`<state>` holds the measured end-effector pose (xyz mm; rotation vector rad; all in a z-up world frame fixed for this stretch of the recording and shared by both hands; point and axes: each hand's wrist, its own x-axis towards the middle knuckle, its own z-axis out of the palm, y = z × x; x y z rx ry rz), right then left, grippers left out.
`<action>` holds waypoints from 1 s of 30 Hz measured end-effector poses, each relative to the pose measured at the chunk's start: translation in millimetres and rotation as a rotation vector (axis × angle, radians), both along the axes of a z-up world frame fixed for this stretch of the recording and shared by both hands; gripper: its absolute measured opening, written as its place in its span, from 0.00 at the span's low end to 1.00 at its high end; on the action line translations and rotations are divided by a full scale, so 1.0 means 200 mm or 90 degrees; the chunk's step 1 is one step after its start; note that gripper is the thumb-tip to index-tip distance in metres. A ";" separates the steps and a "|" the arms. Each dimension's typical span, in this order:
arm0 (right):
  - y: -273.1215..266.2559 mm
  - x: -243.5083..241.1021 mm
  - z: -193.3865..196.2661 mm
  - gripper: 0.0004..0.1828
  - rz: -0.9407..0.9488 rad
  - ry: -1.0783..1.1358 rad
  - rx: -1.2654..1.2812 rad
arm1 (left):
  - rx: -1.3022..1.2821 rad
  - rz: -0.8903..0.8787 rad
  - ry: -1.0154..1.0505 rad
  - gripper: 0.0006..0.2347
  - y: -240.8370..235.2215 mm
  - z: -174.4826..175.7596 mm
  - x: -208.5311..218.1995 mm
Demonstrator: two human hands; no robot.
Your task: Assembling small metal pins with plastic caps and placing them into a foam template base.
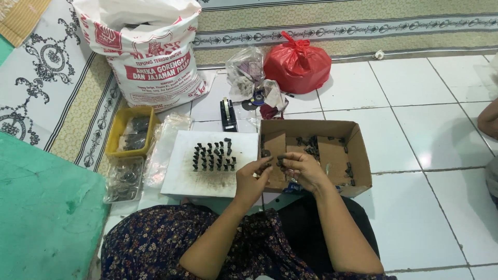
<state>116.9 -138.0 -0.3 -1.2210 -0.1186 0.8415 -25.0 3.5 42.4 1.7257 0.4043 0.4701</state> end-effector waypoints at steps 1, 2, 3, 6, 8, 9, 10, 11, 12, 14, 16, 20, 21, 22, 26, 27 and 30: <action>0.00 -0.02 0.02 0.12 0.000 0.000 0.000 | 0.000 0.000 0.000 0.14 -0.01 -0.02 0.01; 0.01 -0.05 0.03 0.10 0.003 0.001 -0.004 | 0.056 0.011 -0.037 0.12 -0.01 -0.03 0.01; 0.01 -0.07 0.05 0.09 0.006 0.001 -0.007 | 0.111 0.022 -0.074 0.11 -0.02 -0.05 0.02; 0.02 -0.08 0.08 0.09 0.019 -0.022 -0.017 | 0.193 0.044 -0.112 0.10 -0.04 -0.04 0.01; 0.03 -0.10 0.12 0.10 0.022 -0.024 -0.023 | 0.199 0.044 -0.113 0.10 -0.03 -0.06 0.00; 0.03 -0.10 0.13 0.11 0.026 -0.027 -0.031 | 0.204 0.044 -0.114 0.09 -0.02 -0.08 0.00; 0.03 -0.10 0.13 0.11 0.026 -0.026 -0.032 | 0.202 0.045 -0.113 0.09 -0.02 -0.09 0.00; 0.03 -0.10 0.13 0.11 0.041 -0.023 -0.048 | 0.225 0.039 -0.122 0.09 -0.02 -0.11 0.00; 0.03 -0.10 0.13 0.10 0.055 -0.021 -0.064 | 0.248 0.034 -0.132 0.08 -0.01 -0.13 0.00; 0.04 -0.10 0.12 0.11 0.067 -0.020 -0.079 | 0.268 0.033 -0.130 0.08 0.00 -0.11 -0.01; 0.04 -0.10 0.13 0.12 0.079 -0.020 -0.095 | 0.288 0.031 -0.129 0.07 0.01 -0.14 0.00; 0.05 -0.13 0.18 0.10 0.081 -0.049 -0.112 | 0.320 0.022 -0.129 0.06 0.05 -0.23 0.01; 0.05 -0.13 0.20 0.10 0.077 -0.056 -0.114 | 0.335 0.014 -0.128 0.07 0.06 -0.24 0.01; 0.05 -0.12 0.18 0.10 0.076 -0.056 -0.114 | 0.335 0.013 -0.128 0.07 0.07 -0.21 0.02; 0.05 -0.10 0.11 0.09 0.061 -0.048 -0.092 | 0.187 -0.013 -0.093 0.08 0.05 -0.12 0.01; 0.06 -0.10 0.10 0.10 0.050 -0.044 -0.082 | 0.106 -0.014 -0.086 0.08 0.05 -0.09 0.01; 0.06 -0.07 0.07 0.13 0.010 -0.050 -0.059 | -0.028 0.026 -0.033 0.12 0.04 -0.10 -0.02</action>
